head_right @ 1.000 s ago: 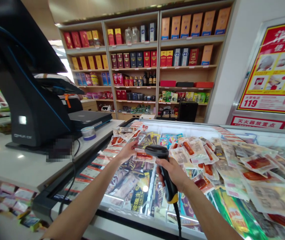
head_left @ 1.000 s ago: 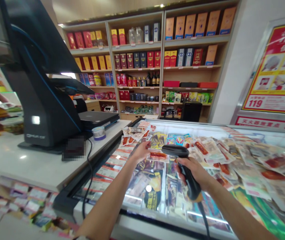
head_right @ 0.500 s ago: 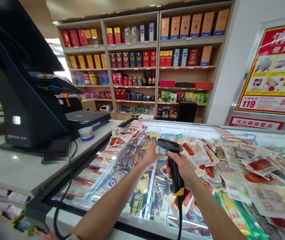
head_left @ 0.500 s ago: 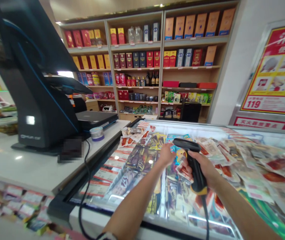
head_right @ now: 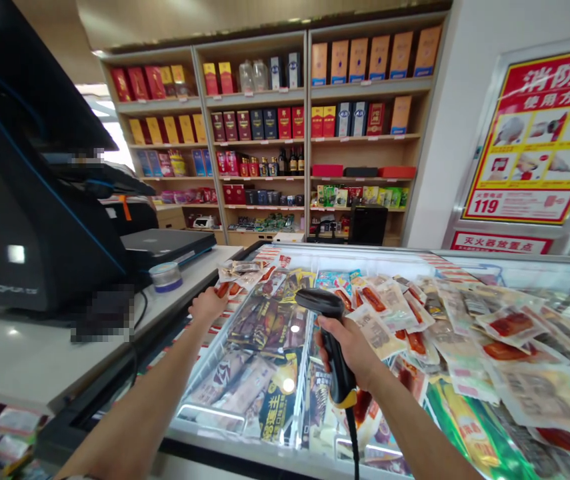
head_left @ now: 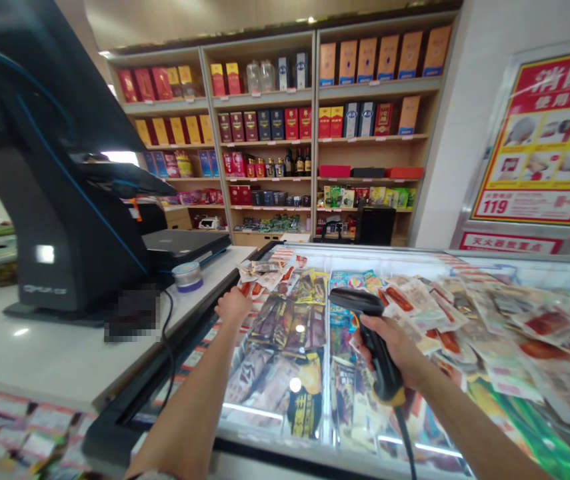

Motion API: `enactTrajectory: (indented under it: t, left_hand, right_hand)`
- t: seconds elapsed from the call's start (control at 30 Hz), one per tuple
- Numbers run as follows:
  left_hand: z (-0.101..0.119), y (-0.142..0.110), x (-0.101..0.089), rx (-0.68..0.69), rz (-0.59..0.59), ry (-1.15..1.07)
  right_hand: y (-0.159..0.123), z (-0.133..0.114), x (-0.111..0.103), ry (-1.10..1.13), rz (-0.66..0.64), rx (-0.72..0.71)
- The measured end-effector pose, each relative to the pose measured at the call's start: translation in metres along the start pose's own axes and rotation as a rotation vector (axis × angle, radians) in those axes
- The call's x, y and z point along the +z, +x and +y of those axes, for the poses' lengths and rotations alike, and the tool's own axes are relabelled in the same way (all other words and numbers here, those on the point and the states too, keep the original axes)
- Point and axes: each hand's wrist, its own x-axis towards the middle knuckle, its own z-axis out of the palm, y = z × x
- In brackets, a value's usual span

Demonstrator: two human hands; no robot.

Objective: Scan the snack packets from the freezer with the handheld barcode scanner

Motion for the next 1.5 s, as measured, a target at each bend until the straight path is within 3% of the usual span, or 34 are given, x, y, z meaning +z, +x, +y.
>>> enactTrajectory:
  t: [0.2, 0.3, 0.4, 0.6, 0.7, 0.93, 1.1, 1.23, 1.4, 1.5]
  left_hand:
    - [-0.032, -0.011, -0.027, 0.088, -0.081, -0.050]
    - [-0.033, -0.030, -0.041, 0.171, -0.068, -0.111]
    - [-0.011, -0.049, -0.042, 0.298, -0.085, -0.175]
    - [0.046, -0.073, -0.025, 0.607, -0.093, -0.275]
    - [0.054, -0.079, -0.023, 0.639, -0.121, -0.283]
    - [0.048, -0.082, -0.023, 0.660, -0.164, -0.301]
    - [0.054, -0.086, -0.021, 0.661, -0.215, -0.334]
    - [0.080, -0.098, -0.013, 0.683, -0.306, -0.368]
    - [0.128, -0.124, 0.014, 0.845, -0.411, -0.406]
    - [0.141, -0.123, 0.026, 0.921, -0.402, -0.402]
  right_hand:
    - [-0.001, 0.002, 0.002, 0.004, -0.007, 0.000]
    - [-0.002, 0.004, 0.002, -0.021, -0.039, -0.002]
    - [-0.002, 0.004, 0.001, -0.028, -0.060, -0.017]
    - [-0.001, 0.000, -0.003, -0.013, -0.037, -0.046]
    - [-0.001, -0.002, -0.004, -0.003, -0.018, -0.048]
    - [-0.003, -0.004, -0.003, 0.004, -0.013, -0.009]
    - [-0.002, -0.008, -0.004, 0.081, 0.057, -0.016]
    - [0.000, -0.017, -0.013, 0.128, 0.131, -0.047]
    - [0.008, -0.024, -0.037, 0.164, 0.292, -0.100]
    - [0.013, -0.021, -0.050, 0.188, 0.325, -0.125]
